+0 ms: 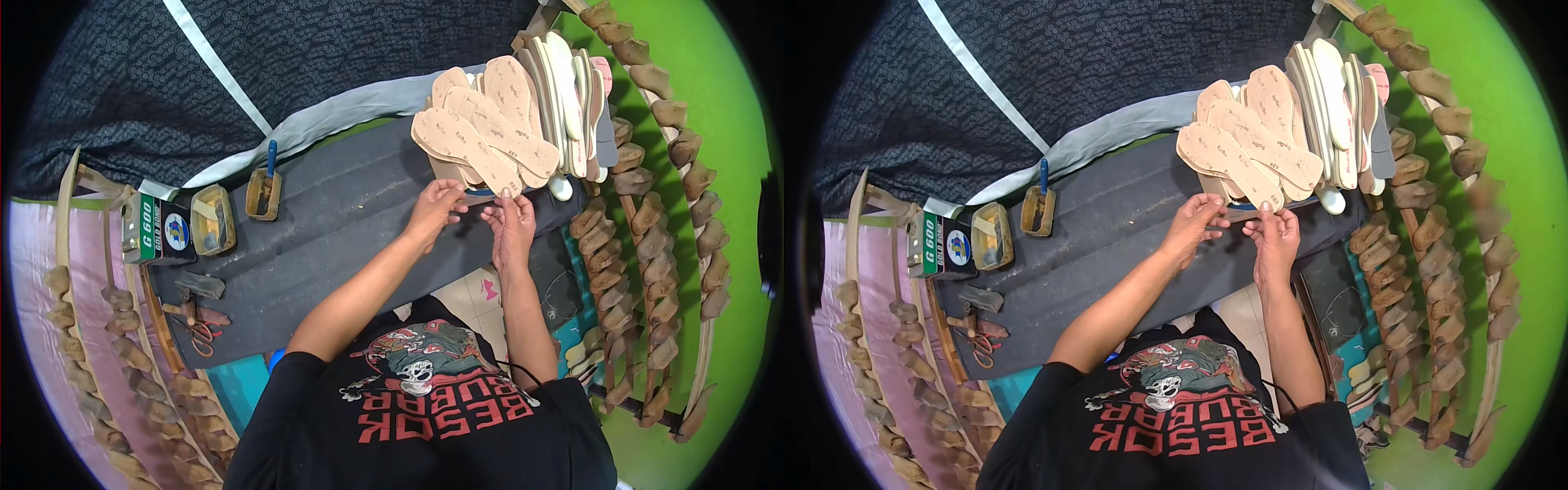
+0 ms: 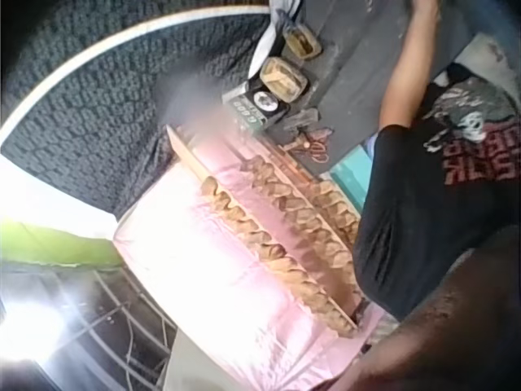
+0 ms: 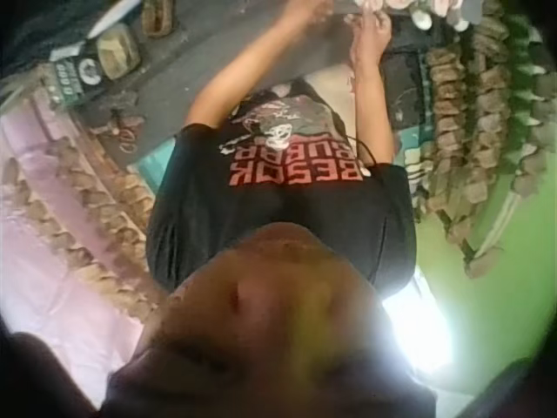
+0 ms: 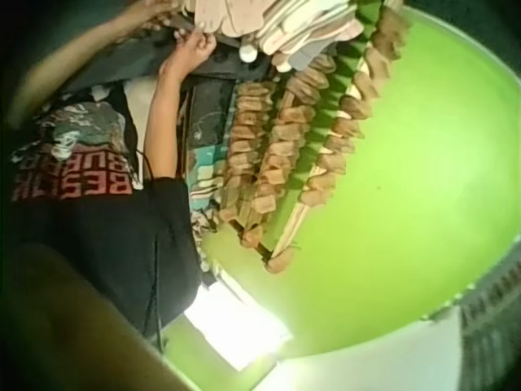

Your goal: The worker is applying glue to the bottom of shoe insoles using a brush.

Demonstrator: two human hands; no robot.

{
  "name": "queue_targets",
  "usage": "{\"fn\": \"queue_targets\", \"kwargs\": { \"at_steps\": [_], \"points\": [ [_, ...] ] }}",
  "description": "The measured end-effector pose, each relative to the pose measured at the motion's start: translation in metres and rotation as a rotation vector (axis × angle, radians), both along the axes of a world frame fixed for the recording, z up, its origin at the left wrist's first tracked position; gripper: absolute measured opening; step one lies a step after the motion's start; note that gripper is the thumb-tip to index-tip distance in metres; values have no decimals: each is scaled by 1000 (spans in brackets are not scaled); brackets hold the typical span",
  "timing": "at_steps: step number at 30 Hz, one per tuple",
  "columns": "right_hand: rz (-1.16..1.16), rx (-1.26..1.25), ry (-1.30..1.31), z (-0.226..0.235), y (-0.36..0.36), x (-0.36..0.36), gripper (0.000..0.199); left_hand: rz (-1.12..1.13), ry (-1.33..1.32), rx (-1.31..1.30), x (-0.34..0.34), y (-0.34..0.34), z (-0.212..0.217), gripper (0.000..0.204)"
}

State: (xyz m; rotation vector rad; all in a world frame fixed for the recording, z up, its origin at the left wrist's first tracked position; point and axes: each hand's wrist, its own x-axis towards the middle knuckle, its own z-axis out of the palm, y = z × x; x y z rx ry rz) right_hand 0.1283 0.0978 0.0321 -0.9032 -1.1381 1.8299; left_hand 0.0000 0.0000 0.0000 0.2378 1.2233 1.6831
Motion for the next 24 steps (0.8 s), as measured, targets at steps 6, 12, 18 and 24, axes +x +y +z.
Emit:
{"fn": "queue_targets", "kwargs": {
  "at_steps": [6, 12, 18, 24],
  "points": [
    [-8, -68, 83, -1, 6, -8, 21, 145, 52, 57, 2, 36, 13, 50],
    [141, -14, 62, -7, 6, -9, 13, 145, 96, 14, -1, 35, 32, 41],
    [393, 28, 50, -15, 2, 3, 16, 182, 244, 94, 10, 38, 29, 38],
    [601, 384, 20, -12, -7, -1, 71, 153, -30, 220, 8, 10, 44, 37]
  ]
}}
